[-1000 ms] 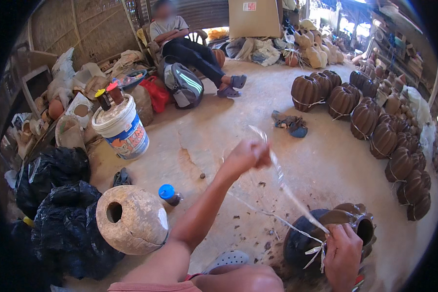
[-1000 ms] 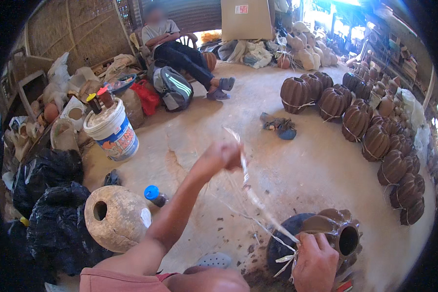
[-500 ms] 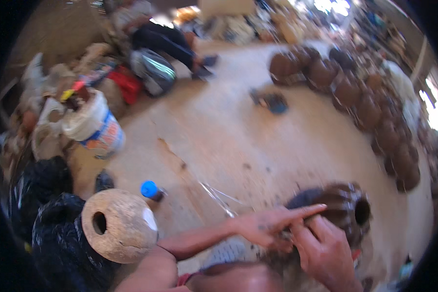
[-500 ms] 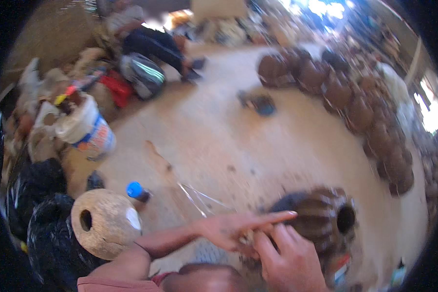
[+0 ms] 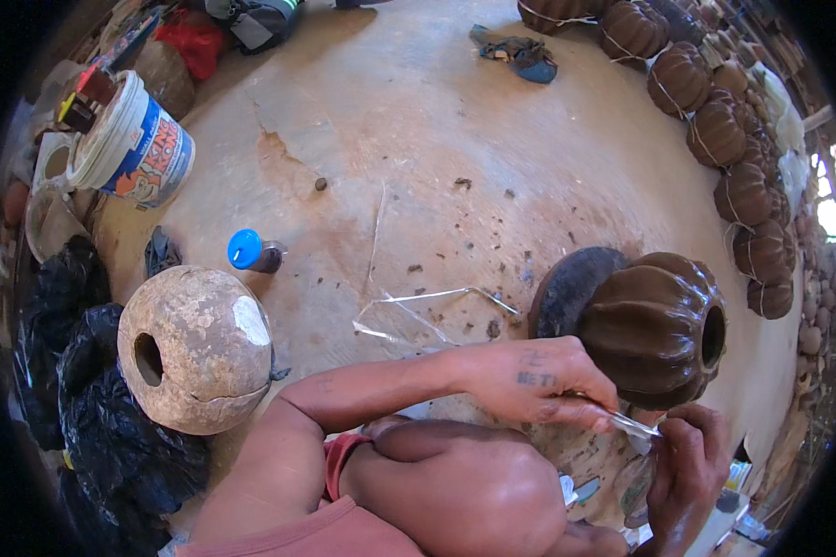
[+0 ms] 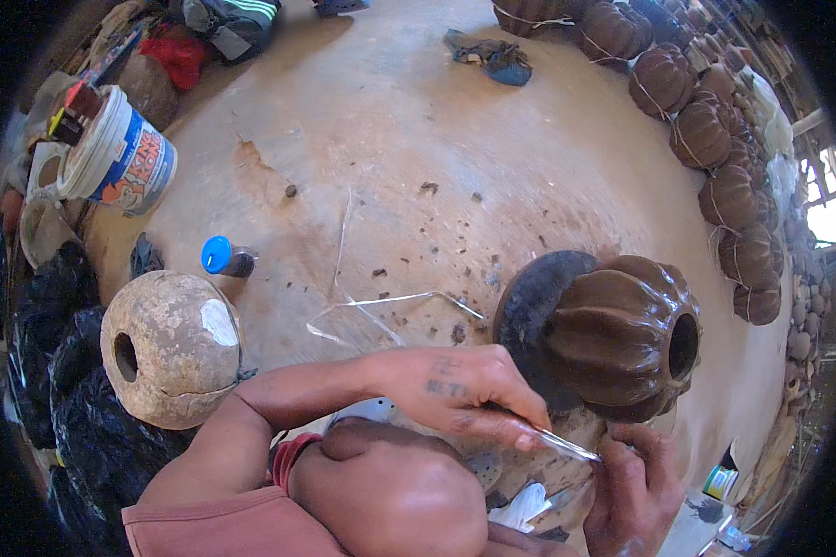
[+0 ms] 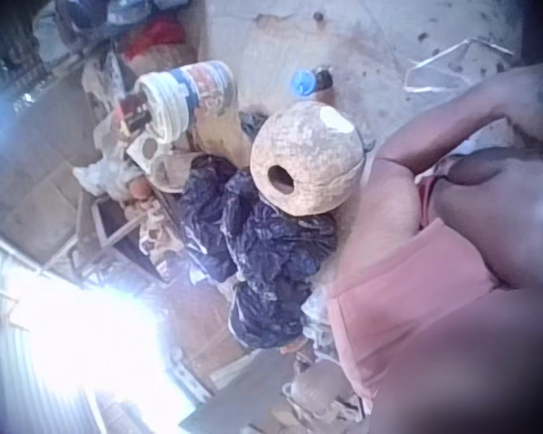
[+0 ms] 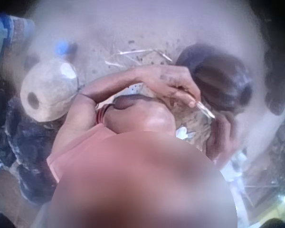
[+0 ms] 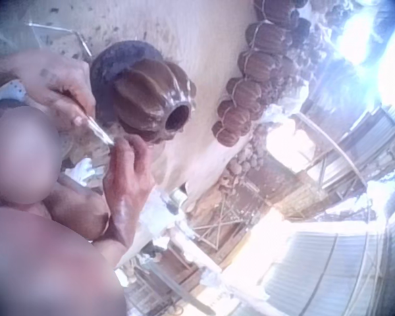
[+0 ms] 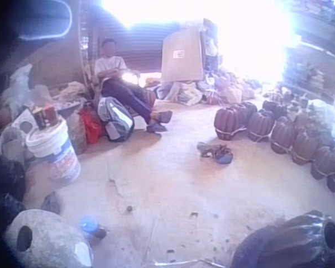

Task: The person wipes the exterior and interior of a clay pot with a cloth, then ties a string around its base and places it among other finished pots.

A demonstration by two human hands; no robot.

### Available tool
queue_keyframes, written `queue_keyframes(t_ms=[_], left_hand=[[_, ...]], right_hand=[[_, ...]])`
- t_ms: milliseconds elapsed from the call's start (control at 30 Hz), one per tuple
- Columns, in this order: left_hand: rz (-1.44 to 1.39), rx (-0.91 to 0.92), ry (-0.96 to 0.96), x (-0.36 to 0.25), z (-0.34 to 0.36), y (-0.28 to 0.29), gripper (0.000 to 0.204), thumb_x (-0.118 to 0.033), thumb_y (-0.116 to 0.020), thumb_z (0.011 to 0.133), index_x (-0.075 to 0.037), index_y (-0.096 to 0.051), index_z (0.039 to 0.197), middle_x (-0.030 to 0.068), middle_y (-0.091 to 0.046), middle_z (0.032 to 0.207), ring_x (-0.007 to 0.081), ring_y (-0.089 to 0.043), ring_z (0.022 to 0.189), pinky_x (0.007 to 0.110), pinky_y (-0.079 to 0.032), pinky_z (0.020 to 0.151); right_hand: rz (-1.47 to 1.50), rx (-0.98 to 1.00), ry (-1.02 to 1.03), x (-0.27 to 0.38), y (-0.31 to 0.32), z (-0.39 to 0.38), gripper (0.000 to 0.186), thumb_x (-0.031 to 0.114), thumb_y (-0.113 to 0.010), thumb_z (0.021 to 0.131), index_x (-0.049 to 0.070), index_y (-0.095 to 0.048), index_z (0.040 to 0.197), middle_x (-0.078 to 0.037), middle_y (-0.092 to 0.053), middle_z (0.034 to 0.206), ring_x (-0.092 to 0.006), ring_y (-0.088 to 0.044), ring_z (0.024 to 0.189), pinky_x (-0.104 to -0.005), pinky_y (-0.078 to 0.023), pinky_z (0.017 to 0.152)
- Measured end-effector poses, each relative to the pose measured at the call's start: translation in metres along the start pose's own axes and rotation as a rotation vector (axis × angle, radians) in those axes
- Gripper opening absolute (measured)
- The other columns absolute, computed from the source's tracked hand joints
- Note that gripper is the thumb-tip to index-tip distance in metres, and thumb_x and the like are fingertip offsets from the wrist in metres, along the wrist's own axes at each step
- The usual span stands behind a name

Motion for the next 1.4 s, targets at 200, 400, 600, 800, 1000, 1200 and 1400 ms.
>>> queue_keyframes(t_ms=[200,400,600,800,1000,1200,1400], left_hand=[[0.045,-0.103,-0.132,-0.006,0.014,0.006,0.027,-0.023,-0.066,0.104,0.002,-0.071,0.110,0.0180,-0.070,0.083,0.0347,-0.070,0.078,0.042,-0.052,0.067],[0.479,-0.375,-0.423,-0.045,0.017,0.006,0.024,-0.024,-0.069,0.100,-0.004,-0.073,0.111,0.0161,-0.072,0.106,0.0372,-0.070,0.092,0.046,-0.056,0.077],[0.319,-0.003,0.010,-0.022,0.035,-0.023,0.024,-0.020,-0.073,0.096,-0.007,-0.071,0.115,0.0134,-0.070,0.110,0.0356,-0.071,0.097,0.043,-0.057,0.079],[0.369,0.108,0.186,-0.031,0.038,-0.021,0.029,-0.014,-0.079,0.092,-0.008,-0.075,0.120,0.0126,-0.074,0.090,0.0315,-0.073,0.081,0.038,-0.058,0.072],[0.286,-0.019,0.016,-0.069,0.046,0.006,0.019,-0.004,-0.084,0.086,0.000,-0.080,0.103,0.0136,-0.078,0.084,0.0195,-0.075,0.070,0.029,-0.055,0.061],[0.327,-0.161,-0.055,-0.084,0.068,0.039,0.018,-0.004,-0.085,0.086,-0.001,-0.082,0.103,0.0104,-0.079,0.083,0.0167,-0.076,0.074,0.029,-0.055,0.061],[0.881,-0.159,-0.190,-0.102,0.114,0.070,0.026,-0.012,-0.089,0.080,-0.005,-0.083,0.104,0.0079,-0.073,0.074,0.0136,-0.057,0.061,0.031,-0.042,0.053]], right_hand=[[0.107,-0.032,0.020,-0.015,-0.011,-0.017,0.020,-0.007,-0.073,0.081,0.000,-0.064,0.098,-0.015,-0.066,0.085,-0.0328,-0.062,0.075,-0.0420,-0.046,0.065],[-0.002,-0.053,0.153,-0.007,-0.004,-0.012,0.033,0.005,-0.079,0.068,0.003,-0.073,0.100,-0.008,-0.060,0.078,-0.0279,-0.059,0.070,-0.0400,-0.044,0.058],[0.008,0.067,0.166,-0.015,-0.014,-0.013,0.021,0.018,-0.079,0.080,0.011,-0.060,0.078,-0.003,-0.049,0.071,-0.0212,-0.055,0.067,-0.0357,-0.047,0.054],[0.154,-0.078,0.114,-0.032,0.009,-0.025,0.022,0.014,-0.085,0.078,0.007,-0.064,0.078,-0.005,-0.058,0.082,-0.0246,-0.059,0.076,-0.0362,-0.051,0.062],[0.467,-0.168,0.130,-0.047,0.050,-0.058,0.022,0.010,-0.087,0.078,0.004,-0.067,0.082,-0.010,-0.072,0.088,-0.0259,-0.071,0.076,-0.0394,-0.058,0.066],[0.335,-0.412,-0.075,-0.083,0.081,-0.119,0.027,0.023,-0.091,0.076,0.008,-0.075,0.091,-0.004,-0.061,0.063,-0.0191,-0.061,0.055,-0.0338,-0.043,0.049],[-0.066,-0.726,-0.242,-0.139,0.119,-0.149,0.017,0.017,-0.086,0.081,0.008,-0.076,0.091,-0.007,-0.057,0.064,-0.0216,-0.055,0.054,-0.0337,-0.039,0.051]])
Point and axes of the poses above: each hand's wrist, its own z-axis towards the middle knuckle, its own y-axis out of the back of the hand, x = y × z, the point moved 9 cm from there along z, towards the middle knuckle
